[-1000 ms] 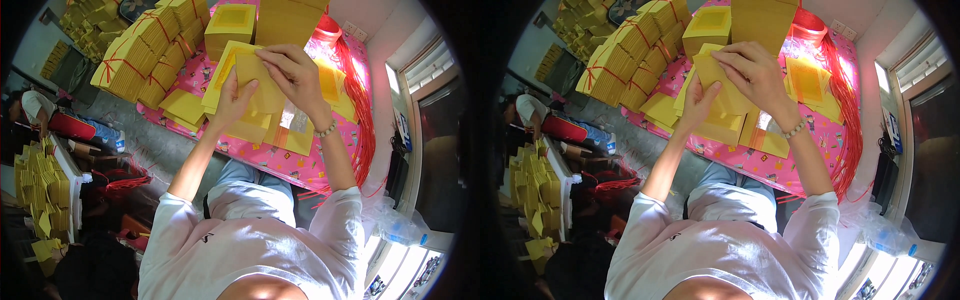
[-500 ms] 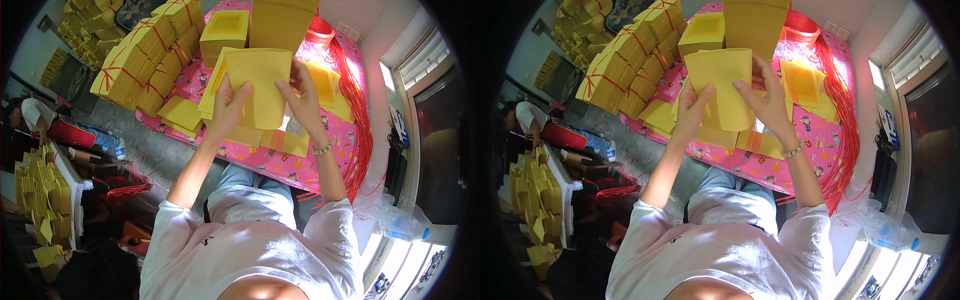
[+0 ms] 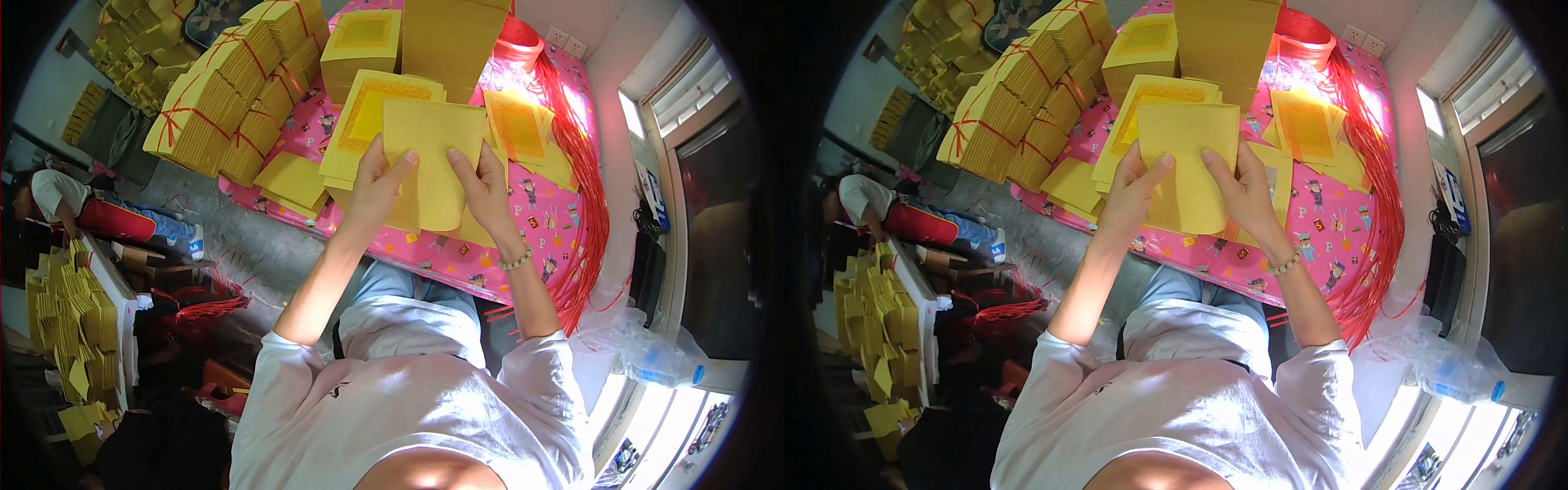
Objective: Sorting and inspecting stacks of yellow joss paper.
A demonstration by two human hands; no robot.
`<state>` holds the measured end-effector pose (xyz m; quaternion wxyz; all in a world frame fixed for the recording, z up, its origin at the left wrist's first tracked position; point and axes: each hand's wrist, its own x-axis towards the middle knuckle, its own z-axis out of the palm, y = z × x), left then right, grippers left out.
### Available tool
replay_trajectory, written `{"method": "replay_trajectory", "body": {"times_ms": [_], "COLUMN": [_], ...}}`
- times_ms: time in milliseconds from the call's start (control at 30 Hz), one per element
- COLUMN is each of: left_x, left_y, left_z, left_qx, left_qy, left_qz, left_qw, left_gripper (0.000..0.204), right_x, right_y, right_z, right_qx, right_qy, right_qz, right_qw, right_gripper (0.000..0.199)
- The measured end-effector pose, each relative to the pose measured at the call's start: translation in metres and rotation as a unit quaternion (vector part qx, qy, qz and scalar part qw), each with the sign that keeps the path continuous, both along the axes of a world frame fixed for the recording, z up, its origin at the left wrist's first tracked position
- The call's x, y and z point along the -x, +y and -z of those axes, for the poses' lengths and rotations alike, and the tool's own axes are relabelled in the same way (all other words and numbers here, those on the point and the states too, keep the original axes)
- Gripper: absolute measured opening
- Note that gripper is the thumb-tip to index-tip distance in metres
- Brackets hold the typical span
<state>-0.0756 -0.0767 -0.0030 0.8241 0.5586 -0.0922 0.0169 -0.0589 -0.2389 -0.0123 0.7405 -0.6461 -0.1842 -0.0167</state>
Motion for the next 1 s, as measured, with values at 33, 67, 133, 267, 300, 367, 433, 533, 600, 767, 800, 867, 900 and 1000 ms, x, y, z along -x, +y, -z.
{"method": "replay_trajectory", "body": {"times_ms": [33, 67, 133, 267, 300, 367, 433, 533, 600, 767, 800, 867, 900, 1000], "left_x": [0.001, 0.002, 0.006, 0.01, 0.012, 0.015, 0.017, 0.022, 0.024, 0.022, 0.023, 0.023, 0.023, 0.023], "left_y": [0.0, -0.001, 0.0, 0.004, 0.004, 0.005, 0.008, 0.012, 0.012, 0.021, 0.021, 0.021, 0.02, 0.019], "left_z": [0.001, 0.002, 0.003, 0.01, 0.01, 0.011, 0.012, 0.007, 0.007, 0.008, 0.007, 0.007, 0.007, 0.006], "left_qx": [-0.004, -0.004, 0.005, -0.018, -0.012, -0.007, -0.011, -0.012, -0.01, -0.003, -0.004, -0.005, -0.008, -0.003], "left_qy": [-0.007, -0.007, -0.004, -0.013, -0.002, 0.011, 0.027, 0.051, 0.059, 0.076, 0.066, 0.058, 0.055, 0.069], "left_qz": [-0.012, -0.009, -0.015, -0.014, -0.01, -0.004, 0.011, 0.038, 0.043, 0.026, 0.022, 0.015, 0.022, 0.034], "left_qw": [1.0, 1.0, 1.0, 1.0, 1.0, 1.0, 1.0, 0.998, 0.997, 0.997, 0.998, 0.998, 0.998, 0.997], "left_gripper": [0.033, 0.033, 0.033, 0.034, 0.036, 0.038, 0.037, 0.036, 0.036, 0.036, 0.036, 0.036, 0.035, 0.035], "right_x": [0.0, 0.001, 0.003, 0.003, 0.003, 0.007, 0.006, -0.002, -0.001, 0.02, 0.022, 0.028, 0.031, 0.032], "right_y": [-0.001, -0.003, -0.003, -0.001, -0.001, 0.0, -0.003, -0.015, -0.017, -0.016, -0.017, -0.016, -0.015, -0.012], "right_z": [0.0, 0.0, -0.004, -0.009, -0.009, -0.01, -0.009, -0.004, -0.003, -0.019, -0.013, -0.006, -0.005, -0.006], "right_qx": [0.0, 0.009, 0.017, -0.022, -0.034, -0.023, -0.014, -0.037, -0.015, 0.025, 0.066, 0.071, 0.077, 0.069], "right_qy": [0.0, 0.002, 0.005, 0.042, 0.046, 0.053, 0.061, 0.082, 0.054, 0.172, 0.148, 0.149, 0.147, 0.146], "right_qz": [0.002, 0.001, 0.0, 0.036, 0.052, 0.069, 0.085, 0.062, 0.072, -0.002, -0.046, -0.05, -0.051, -0.018], "right_qw": [1.0, 1.0, 1.0, 0.998, 0.997, 0.996, 0.994, 0.994, 0.996, 0.985, 0.986, 0.985, 0.985, 0.987], "right_gripper": [0.034, 0.033, 0.032, 0.024, 0.022, 0.021, 0.02, 0.021, 0.023, 0.027, 0.029, 0.03, 0.032, 0.032]}}
